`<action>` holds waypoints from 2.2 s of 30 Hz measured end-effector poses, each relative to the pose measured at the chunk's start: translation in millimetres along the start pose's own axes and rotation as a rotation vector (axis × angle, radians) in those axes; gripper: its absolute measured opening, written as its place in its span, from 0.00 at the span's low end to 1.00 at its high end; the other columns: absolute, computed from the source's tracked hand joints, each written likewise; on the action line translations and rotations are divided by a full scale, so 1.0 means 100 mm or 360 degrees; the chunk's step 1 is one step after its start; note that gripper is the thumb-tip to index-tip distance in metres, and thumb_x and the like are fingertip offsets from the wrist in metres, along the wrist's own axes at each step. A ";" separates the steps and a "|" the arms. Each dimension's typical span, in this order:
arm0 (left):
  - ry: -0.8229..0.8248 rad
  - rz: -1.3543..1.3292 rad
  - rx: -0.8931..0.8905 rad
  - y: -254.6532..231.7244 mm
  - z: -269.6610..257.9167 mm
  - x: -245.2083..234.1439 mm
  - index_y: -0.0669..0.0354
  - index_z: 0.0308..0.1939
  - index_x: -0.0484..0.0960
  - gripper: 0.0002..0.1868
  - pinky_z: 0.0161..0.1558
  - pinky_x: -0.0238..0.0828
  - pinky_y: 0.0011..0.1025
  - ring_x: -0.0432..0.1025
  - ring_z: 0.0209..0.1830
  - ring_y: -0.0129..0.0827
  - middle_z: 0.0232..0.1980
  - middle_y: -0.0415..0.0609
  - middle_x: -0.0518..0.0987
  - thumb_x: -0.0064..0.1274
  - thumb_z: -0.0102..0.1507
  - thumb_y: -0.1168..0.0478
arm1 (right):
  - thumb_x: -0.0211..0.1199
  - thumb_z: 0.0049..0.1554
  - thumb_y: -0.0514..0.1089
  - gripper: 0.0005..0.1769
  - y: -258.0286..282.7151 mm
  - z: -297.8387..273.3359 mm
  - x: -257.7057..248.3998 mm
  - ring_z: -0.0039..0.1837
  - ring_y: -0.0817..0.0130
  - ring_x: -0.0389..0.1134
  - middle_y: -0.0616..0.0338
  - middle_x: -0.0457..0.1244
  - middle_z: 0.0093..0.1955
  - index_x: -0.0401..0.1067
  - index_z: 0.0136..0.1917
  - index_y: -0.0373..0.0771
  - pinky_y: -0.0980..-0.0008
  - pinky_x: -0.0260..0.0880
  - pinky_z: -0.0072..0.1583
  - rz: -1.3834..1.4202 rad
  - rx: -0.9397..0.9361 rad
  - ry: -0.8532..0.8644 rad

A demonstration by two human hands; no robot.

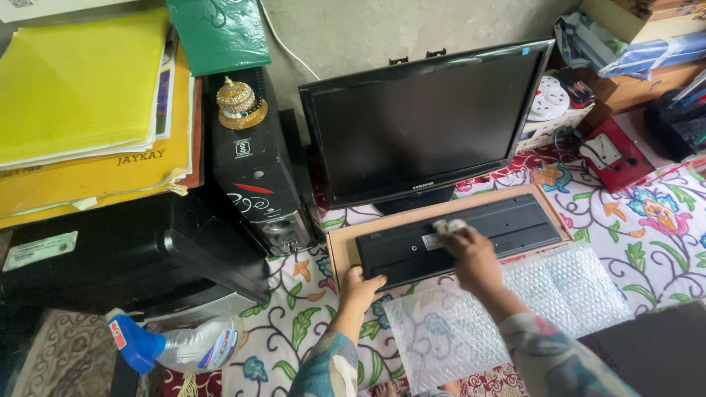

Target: The person wipes a keyboard, its packaging, a computer tower, several pens, a container, and a base using a cloth by hand.

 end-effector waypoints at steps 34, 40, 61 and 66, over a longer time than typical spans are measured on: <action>-0.0184 0.0136 0.0031 -0.13 -0.20 0.07 0.63 0.46 0.79 0.14 0.37 0.80 0.29 0.79 0.38 0.29 0.42 0.47 0.83 0.61 0.57 0.67 | 0.53 0.54 0.34 0.29 -0.50 0.60 -0.08 0.70 0.49 0.62 0.53 0.62 0.68 0.75 0.64 0.57 0.55 0.62 0.70 -0.0266 -0.0024 0.0047; -0.0481 0.0911 0.0262 -0.52 -0.47 0.26 0.63 0.48 0.81 0.23 0.47 0.77 0.36 0.82 0.44 0.42 0.45 0.55 0.87 0.68 0.52 0.58 | 0.55 0.53 0.37 0.30 -0.31 0.56 0.04 0.73 0.45 0.58 0.49 0.57 0.73 0.67 0.69 0.49 0.50 0.64 0.65 -0.0305 0.0136 0.0170; -0.0740 0.1233 0.0174 -0.51 -0.49 0.51 0.68 0.52 0.77 0.34 0.54 0.77 0.42 0.79 0.52 0.54 0.51 0.65 0.83 0.71 0.49 0.51 | 0.56 0.50 0.35 0.30 -1.30 0.55 -0.27 0.68 0.45 0.62 0.50 0.60 0.70 0.71 0.66 0.48 0.48 0.66 0.63 -0.0279 0.0177 0.0169; -0.0856 0.1517 0.0274 -0.32 -0.28 0.34 0.76 0.60 0.71 0.50 0.59 0.69 0.44 0.71 0.60 0.59 0.58 0.73 0.76 0.77 0.45 0.47 | 0.56 0.52 0.37 0.29 -0.27 0.16 -0.15 0.69 0.48 0.60 0.48 0.58 0.69 0.70 0.68 0.46 0.49 0.62 0.62 -0.0214 -0.0639 0.0322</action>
Point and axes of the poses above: each hand's wrist, its own z-axis towards the middle knuckle, its own x-axis out of the palm, y = z × x, the point moved 3 cm from there along z, towards the middle knuckle
